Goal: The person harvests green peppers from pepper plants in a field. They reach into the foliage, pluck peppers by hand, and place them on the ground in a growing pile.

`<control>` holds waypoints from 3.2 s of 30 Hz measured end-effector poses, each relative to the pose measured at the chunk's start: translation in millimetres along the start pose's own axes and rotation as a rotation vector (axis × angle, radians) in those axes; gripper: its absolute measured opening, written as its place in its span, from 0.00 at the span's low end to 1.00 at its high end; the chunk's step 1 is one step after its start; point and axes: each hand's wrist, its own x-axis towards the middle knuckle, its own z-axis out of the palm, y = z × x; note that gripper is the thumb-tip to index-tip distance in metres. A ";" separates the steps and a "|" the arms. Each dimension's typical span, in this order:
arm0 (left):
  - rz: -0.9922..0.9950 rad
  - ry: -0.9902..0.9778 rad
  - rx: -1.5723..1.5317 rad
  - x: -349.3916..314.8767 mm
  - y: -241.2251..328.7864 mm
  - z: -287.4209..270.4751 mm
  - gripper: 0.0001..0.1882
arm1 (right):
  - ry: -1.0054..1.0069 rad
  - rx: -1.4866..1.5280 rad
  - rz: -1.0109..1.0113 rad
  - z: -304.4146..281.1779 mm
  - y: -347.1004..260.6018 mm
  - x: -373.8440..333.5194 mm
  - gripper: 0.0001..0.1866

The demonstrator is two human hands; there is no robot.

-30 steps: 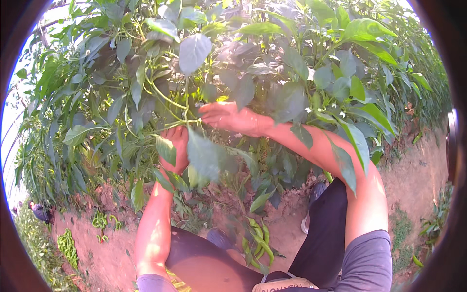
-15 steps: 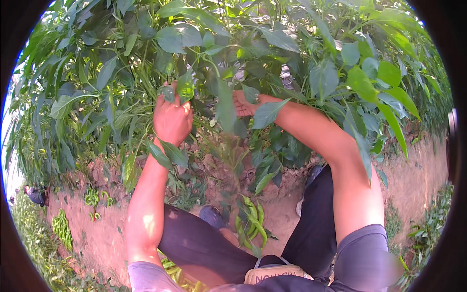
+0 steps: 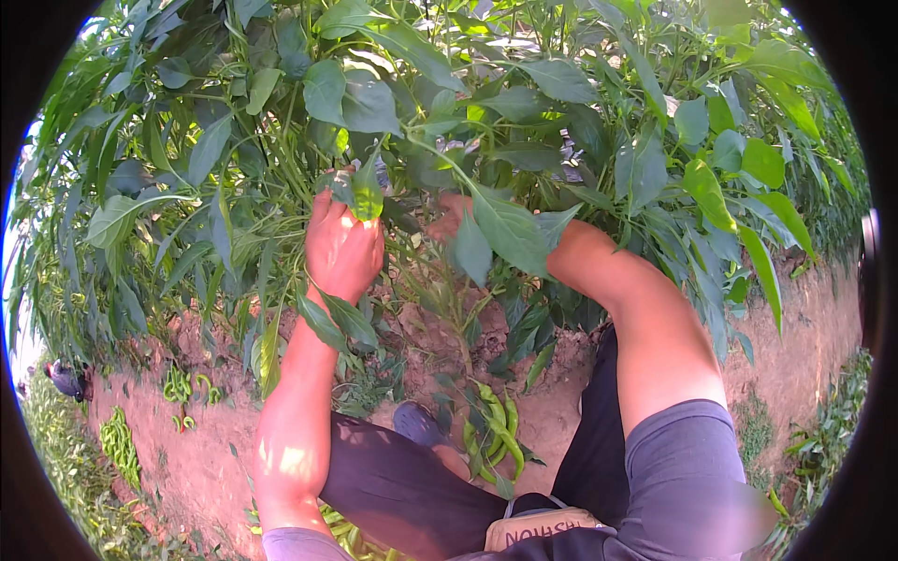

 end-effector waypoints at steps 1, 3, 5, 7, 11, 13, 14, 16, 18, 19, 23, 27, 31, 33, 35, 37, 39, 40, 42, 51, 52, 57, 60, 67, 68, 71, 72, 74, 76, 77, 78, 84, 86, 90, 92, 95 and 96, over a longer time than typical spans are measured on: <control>0.000 -0.015 -0.002 -0.5 -1.9 0.2 0.16 | 0.019 0.011 -0.032 0.8 4.5 0.3 0.13; 0.009 -0.024 -0.023 -2.4 -5.0 1.9 0.13 | 0.036 -0.001 -0.055 3.6 11.8 -1.3 0.14; 0.000 -0.012 0.063 -3.4 -6.2 6.5 0.07 | -0.018 -0.067 0.115 4.0 12.7 -5.7 0.14; -0.001 -0.116 0.129 -5.8 -7.8 9.0 0.06 | -0.159 -0.307 0.125 3.1 4.2 -14.1 0.14; -0.072 -0.213 0.112 -6.6 -6.4 12.3 0.07 | -0.315 -0.673 0.147 3.8 -37.8 -46.6 0.13; 0.006 -0.078 0.183 -4.7 -4.9 12.1 0.08 | -0.328 -0.881 0.050 12.6 -62.9 -66.8 0.13; 0.032 -0.033 0.204 -3.6 -4.9 10.7 0.08 | -0.323 -1.003 -0.028 21.3 -73.3 -77.2 0.12; -0.014 -0.093 0.120 -3.3 -3.6 7.6 0.06 | -0.298 -1.234 -0.207 42.1 -88.0 -95.9 0.12; -0.009 -0.115 0.111 -4.4 -1.7 5.1 0.05 | -0.300 -1.304 -0.320 67.3 -92.2 -116.2 0.12; -0.014 -0.122 0.105 -5.6 -1.3 3.8 0.05 | -0.314 -1.289 -0.354 83.1 -88.5 -127.6 0.12; 0.010 -0.089 0.087 -7.4 -0.2 4.0 0.05 | -0.516 -1.065 -0.346 132.9 -44.4 -237.1 0.13; -0.016 -0.222 0.141 -7.4 -3.2 5.4 0.07 | -0.786 -1.122 -0.199 123.8 24.2 -385.8 0.10; 0.060 -0.108 0.167 -8.2 -3.8 3.3 0.07 | -0.419 -1.128 -0.006 105.1 28.5 -451.1 0.08; 0.050 -0.107 0.154 -8.1 -3.1 2.3 0.07 | -0.426 -0.964 0.117 110.8 -2.9 -416.6 0.09; 0.061 -0.079 0.143 -7.5 -1.9 1.6 0.07 | -0.490 -0.693 0.220 123.7 -43.0 -331.8 0.10; 0.043 -0.113 0.133 -7.3 -0.7 0.2 0.07 | -0.147 -0.710 0.101 119.8 -91.1 -230.6 0.09; 0.032 -0.106 0.125 -7.5 0.0 -2.0 0.07 | 0.329 -0.449 -0.030 96.9 -127.9 -112.2 0.10; 0.021 -0.148 0.132 -7.8 0.1 -3.3 0.07 | 0.409 -0.526 -0.003 69.6 -148.6 -62.8 0.18; 0.021 -0.158 0.132 -9.4 -0.5 -6.1 0.07 | 0.320 -0.746 -0.298 24.8 -178.3 18.9 0.28; -0.004 -0.179 0.077 -14.4 -7.1 -7.7 0.06 | 0.865 -0.819 -0.152 -13.6 -195.3 26.2 0.09; 0.001 -0.156 0.063 -14.4 -7.2 -6.9 0.06 | 0.682 -0.523 0.063 -0.5 -179.6 13.9 0.09; 0.032 -0.084 0.061 -12.4 -6.6 -1.0 0.06 | 0.322 0.257 0.788 28.9 -100.1 11.6 0.31; 0.031 -0.090 0.074 -13.5 -6.9 0.4 0.06 | 0.542 0.813 0.717 24.1 -69.6 43.9 0.35; 0.024 -0.105 0.078 -16.5 -8.3 -0.3 0.06 | 0.441 1.211 0.710 11.6 -53.0 78.3 0.43; 0.028 -0.092 0.077 -16.8 -7.9 -0.8 0.06 | 0.471 1.215 0.719 12.6 -54.7 76.4 0.42; 0.009 -0.146 0.076 -16.1 -5.3 -1.9 0.07 | 0.615 1.138 0.779 16.0 -61.0 75.1 0.39; 0.029 -0.110 0.086 -15.1 -4.4 -2.2 0.07 | 0.611 1.122 0.805 16.5 -62.3 77.4 0.39; 0.040 -0.133 0.106 -13.2 -2.4 -2.7 0.08 | 0.529 1.106 0.794 17.5 -62.4 85.0 0.37; 0.008 -0.192 0.089 -11.5 -1.2 -3.5 0.09 | 0.573 1.047 0.724 18.6 -58.8 91.8 0.32; 0.015 -0.186 0.094 -11.7 -0.5 -3.6 0.09 | 0.516 0.822 0.670 17.9 -56.2 92.7 0.28; 0.021 -0.186 0.109 -10.8 -1.2 -3.3 0.09 | 0.518 0.568 0.670 20.0 -53.2 90.2 0.24; 0.065 -0.155 0.164 -19.4 -1.3 -5.1 0.09 | 0.665 -0.843 -0.150 63.2 -68.0 -34.8 0.09; 0.056 -0.134 0.178 -20.9 0.4 -6.5 0.05 | 0.403 -0.888 -0.317 96.4 -87.3 -110.1 0.10; 0.122 -0.056 0.186 -15.8 3.7 -8.7 0.05 | -0.525 -0.875 -0.028 180.1 -93.2 -252.6 0.21; 0.110 -0.097 0.189 -12.3 5.4 -9.3 0.05 | -0.827 -1.002 0.472 215.1 -66.3 -316.8 0.35; 0.058 -0.117 0.148 -12.3 9.3 -8.5 0.07 | -0.782 -0.960 0.941 243.6 2.6 -379.7 0.36; 0.066 -0.102 0.147 -12.3 9.7 -7.6 0.07 | -0.701 -0.973 0.921 245.5 24.0 -392.0 0.33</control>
